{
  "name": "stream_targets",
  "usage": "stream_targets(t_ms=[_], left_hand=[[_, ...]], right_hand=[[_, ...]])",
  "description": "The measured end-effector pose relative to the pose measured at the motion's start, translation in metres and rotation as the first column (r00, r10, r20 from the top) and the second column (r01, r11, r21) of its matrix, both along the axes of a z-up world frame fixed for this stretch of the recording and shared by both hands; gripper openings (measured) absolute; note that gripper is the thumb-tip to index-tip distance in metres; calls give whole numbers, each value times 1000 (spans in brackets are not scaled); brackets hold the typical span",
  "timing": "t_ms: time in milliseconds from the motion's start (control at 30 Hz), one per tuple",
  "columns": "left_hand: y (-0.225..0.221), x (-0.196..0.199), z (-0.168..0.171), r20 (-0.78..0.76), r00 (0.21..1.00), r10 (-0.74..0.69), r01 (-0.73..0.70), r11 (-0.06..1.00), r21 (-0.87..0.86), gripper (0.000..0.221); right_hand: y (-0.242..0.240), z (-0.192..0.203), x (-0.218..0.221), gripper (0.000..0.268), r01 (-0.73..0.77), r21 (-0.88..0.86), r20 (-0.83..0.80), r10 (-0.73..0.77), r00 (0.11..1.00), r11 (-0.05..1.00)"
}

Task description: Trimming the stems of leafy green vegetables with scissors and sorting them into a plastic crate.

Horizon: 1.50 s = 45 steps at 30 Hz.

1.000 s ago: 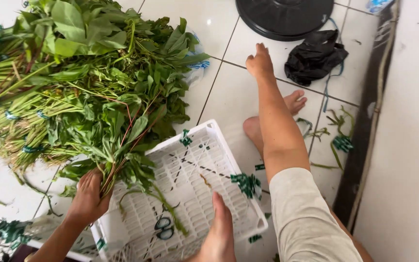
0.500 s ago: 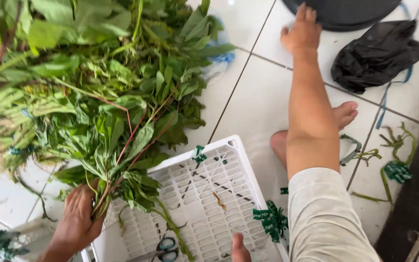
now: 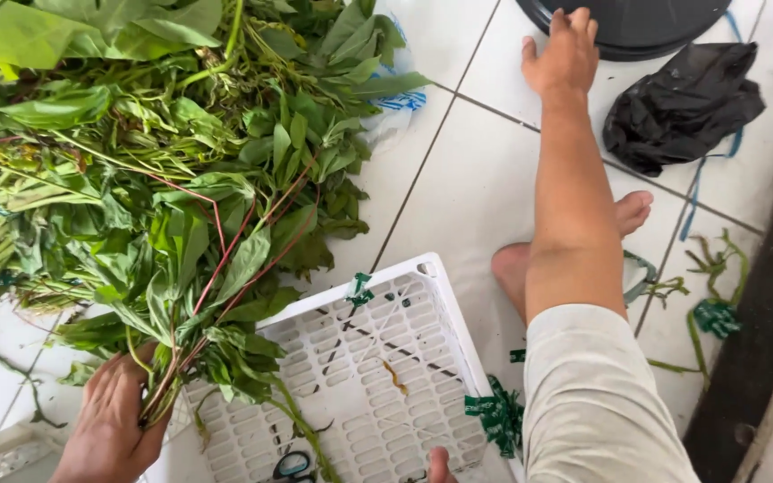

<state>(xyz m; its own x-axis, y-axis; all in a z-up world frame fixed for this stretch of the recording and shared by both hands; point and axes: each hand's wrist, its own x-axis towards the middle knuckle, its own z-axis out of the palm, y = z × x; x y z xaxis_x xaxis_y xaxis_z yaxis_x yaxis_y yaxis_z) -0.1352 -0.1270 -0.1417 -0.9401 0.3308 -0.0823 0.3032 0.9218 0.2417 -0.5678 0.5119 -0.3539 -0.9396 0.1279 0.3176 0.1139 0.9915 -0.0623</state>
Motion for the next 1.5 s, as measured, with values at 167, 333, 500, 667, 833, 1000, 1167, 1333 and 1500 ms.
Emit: stream_targets(t_ms=[167,333,500,667,833,1000,1167,1333,1500], left_hand=[[-3,7,-6,5,1000,-17,17,1000,-6,54],[2,-3,4,9,1000,-6,7,1000,-14,58],[5,-3,7,4,1000,-16,16,1000,-1,54],[5,-5,3,25,999,-30,30,1000,-3,58],[7,-5,9,-17,999,-34,35,998,43,44],[9,-7,-1,-36,998,-49,52,995,89,62],[16,-14,-7,-80,996,-32,36,998,56,53],[8,-26,-35,-90,996,-17,19,999,27,53],[6,-47,-74,-20,999,34,-32,994,103,54]], right_hand=[[2,10,13,40,-68,26,-130,71,989,997],[9,9,25,35,-77,73,-247,93,965,994],[20,6,41,33,-37,42,-187,45,981,998],[22,8,46,40,0,52,-126,7,992,999],[22,17,49,45,-11,64,-38,14,999,998],[32,32,64,84,196,-285,283,-113,952,938],[17,76,141,33,-148,-246,-201,99,975,958],[-15,145,237,75,91,-474,68,-67,995,876],[-16,142,282,108,319,-792,343,-52,938,521]])
